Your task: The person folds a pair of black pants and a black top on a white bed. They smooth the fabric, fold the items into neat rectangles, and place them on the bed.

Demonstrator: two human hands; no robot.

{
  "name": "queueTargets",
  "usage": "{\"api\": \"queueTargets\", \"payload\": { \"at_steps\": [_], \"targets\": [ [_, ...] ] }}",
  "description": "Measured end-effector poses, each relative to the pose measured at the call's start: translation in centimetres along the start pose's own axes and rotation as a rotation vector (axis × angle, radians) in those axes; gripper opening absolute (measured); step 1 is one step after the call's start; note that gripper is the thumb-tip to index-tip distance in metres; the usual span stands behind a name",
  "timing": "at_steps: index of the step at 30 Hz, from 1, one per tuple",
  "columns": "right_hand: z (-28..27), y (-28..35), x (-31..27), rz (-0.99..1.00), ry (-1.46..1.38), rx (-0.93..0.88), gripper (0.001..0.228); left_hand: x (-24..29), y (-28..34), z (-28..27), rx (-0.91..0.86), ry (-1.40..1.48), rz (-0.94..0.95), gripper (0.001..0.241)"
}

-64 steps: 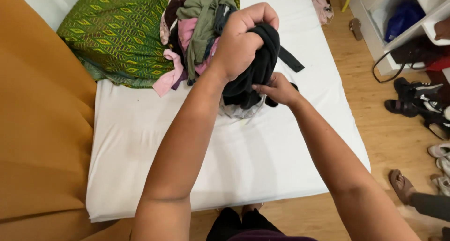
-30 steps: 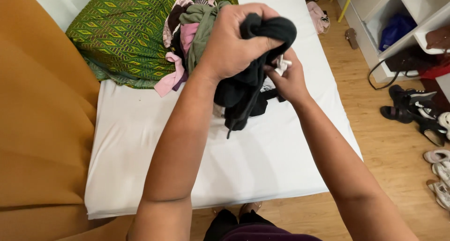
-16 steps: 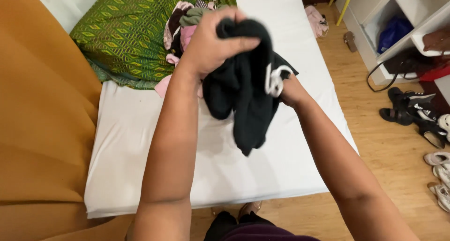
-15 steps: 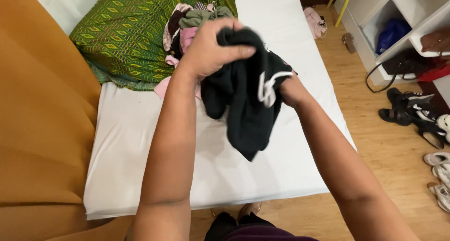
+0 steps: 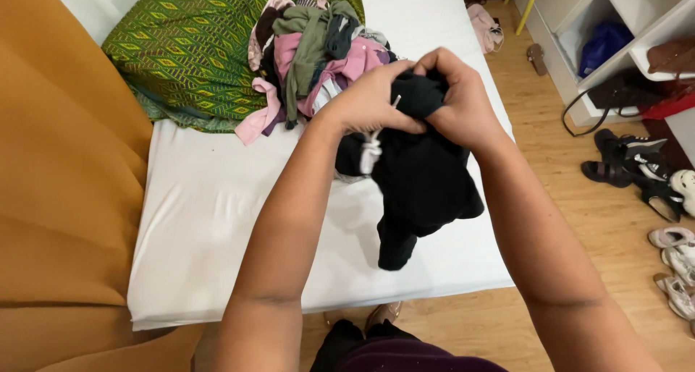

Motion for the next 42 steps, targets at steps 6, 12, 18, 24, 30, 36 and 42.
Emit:
{"api": "queueTargets", "payload": {
  "at_steps": [6,12,18,24,30,36,42],
  "targets": [
    [1.6,3.8,4.0,0.204,-0.369,-0.132,0.071,5.3,1.7,-3.5,0.276,-0.114,-0.114,0.047],
    [2.3,5.8,4.7,0.293,-0.283,-0.198,0.066,4.9,2.8,-3.2,0.302,-0.115,-0.026,0.046],
    [2.0,4.1,2.8,0.118,-0.385,-0.126,0.040,6.0,3.6,-1.5,-0.076,-0.408,-0.224,0.085],
    [1.8,2.7,-1.2,0.106,-0.152,-0.234,0.044,2.1,3.6,0.0,-0.053,-0.169,-0.108,0.050],
    [-1.1,4.2,4.8,0.423,0.519,-0.457,0.020,-1.9,5.0,-3.1,0.189,-0.072,-0.132,0.029],
    [-0.2,3.8,7.0,0.299,-0.239,-0.152,0.006,0.4,3.9,0.7,0.015,-0.136,-0.062,0.065],
    [1.9,3.2,3.2,0.287,0.003,-0.217,0.033,-4.2,3.7,2.2,-0.062,-0.137,-0.176,0.034]
  ]
}}
Point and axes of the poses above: each hand's wrist, its own y-axis away from the middle knuckle, its own z-axis out of the palm, x = y × z, the point moved 5 cm from there along -y, towards the middle knuckle, and after that the axes turned 7 degrees about -y, right-handed, at the moved point
